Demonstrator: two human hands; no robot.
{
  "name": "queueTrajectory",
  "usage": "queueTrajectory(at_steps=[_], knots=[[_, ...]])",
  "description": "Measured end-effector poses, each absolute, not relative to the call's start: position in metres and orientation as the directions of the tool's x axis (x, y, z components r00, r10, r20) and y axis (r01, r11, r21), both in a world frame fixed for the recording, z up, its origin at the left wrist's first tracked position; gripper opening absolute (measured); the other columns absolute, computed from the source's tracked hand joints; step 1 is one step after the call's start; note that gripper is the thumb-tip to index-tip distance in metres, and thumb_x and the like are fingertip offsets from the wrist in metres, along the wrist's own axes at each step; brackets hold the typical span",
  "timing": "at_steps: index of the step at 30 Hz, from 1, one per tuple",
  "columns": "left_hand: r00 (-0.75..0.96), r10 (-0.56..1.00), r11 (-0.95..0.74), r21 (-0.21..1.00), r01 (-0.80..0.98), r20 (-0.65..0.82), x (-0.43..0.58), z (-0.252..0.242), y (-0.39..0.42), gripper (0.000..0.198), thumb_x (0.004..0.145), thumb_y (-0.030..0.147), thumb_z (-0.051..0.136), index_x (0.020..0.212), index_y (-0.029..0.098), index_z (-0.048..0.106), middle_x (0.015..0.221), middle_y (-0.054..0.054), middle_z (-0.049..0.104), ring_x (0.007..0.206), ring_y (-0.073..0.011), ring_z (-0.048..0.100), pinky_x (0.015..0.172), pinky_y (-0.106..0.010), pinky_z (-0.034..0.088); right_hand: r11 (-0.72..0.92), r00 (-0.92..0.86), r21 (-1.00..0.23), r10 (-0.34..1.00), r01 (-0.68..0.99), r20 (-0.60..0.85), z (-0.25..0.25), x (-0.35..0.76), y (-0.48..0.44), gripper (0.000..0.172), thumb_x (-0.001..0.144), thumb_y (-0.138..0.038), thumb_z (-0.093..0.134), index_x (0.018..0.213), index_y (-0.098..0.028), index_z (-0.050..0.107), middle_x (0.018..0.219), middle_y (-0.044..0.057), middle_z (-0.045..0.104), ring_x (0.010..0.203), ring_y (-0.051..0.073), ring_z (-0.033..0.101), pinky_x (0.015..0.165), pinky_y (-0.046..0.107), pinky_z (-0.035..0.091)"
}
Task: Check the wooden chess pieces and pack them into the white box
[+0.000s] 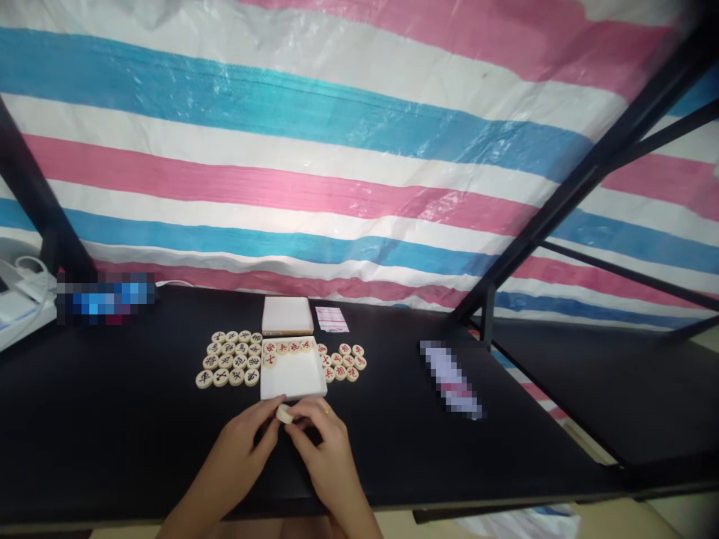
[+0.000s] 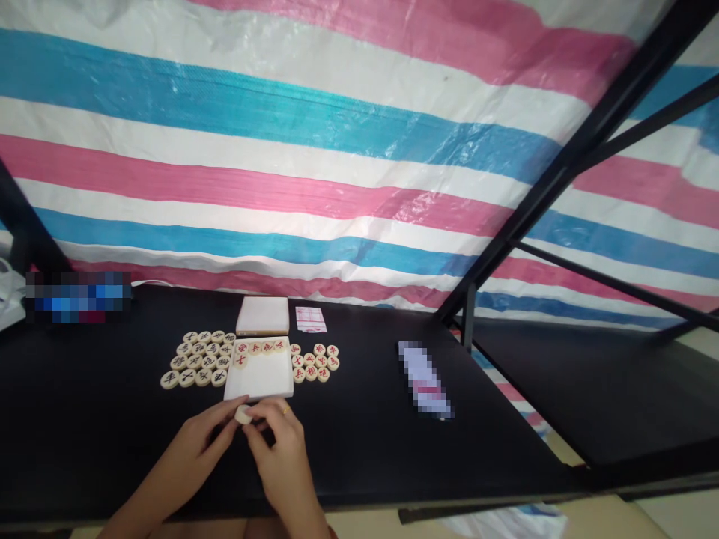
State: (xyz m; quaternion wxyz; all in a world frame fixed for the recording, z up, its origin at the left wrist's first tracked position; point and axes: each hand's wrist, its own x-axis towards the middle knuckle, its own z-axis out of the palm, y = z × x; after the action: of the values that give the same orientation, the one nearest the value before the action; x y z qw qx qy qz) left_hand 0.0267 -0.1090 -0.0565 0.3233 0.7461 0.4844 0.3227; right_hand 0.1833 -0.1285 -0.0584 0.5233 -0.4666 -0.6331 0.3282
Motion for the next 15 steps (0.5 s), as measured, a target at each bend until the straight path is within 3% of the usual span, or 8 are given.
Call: queueTrajectory(at_steps=[10,15], knots=[[0.331,0.932,-0.3,0.831,0.468,0.15,0.028,-0.041,-0.113,0.027,0.086,0.03,0.05,0.107,0.023,0.065,0.092,-0.002,0.072,0.073,-0.0156,0.064,0.07,-0.024,0.053,0.385,-0.035,-0.869,0.918,0.311,0.394,-0.061,0.184,-0.128,0.022,0.077,-0.003,0.052,0.076,-0.021,0.064,0.094,0.003,0.06,0.089,0.015,0.06,0.08,0.024,0.047],[0.28,0.932,-0.338,0.828,0.447,0.229,0.027,-0.053,-0.111,0.023,0.083,0.024,0.049,0.099,0.023,0.066,0.087,-0.002,0.07,0.073,-0.0152,0.063,0.07,-0.024,0.052,0.361,-0.033,-0.881,0.929,0.306,0.369,-0.057,0.184,-0.129,0.02,0.079,-0.005,0.049,0.083,-0.021,0.062,0.09,0.003,0.062,0.086,0.014,0.061,0.073,0.022,0.048]])
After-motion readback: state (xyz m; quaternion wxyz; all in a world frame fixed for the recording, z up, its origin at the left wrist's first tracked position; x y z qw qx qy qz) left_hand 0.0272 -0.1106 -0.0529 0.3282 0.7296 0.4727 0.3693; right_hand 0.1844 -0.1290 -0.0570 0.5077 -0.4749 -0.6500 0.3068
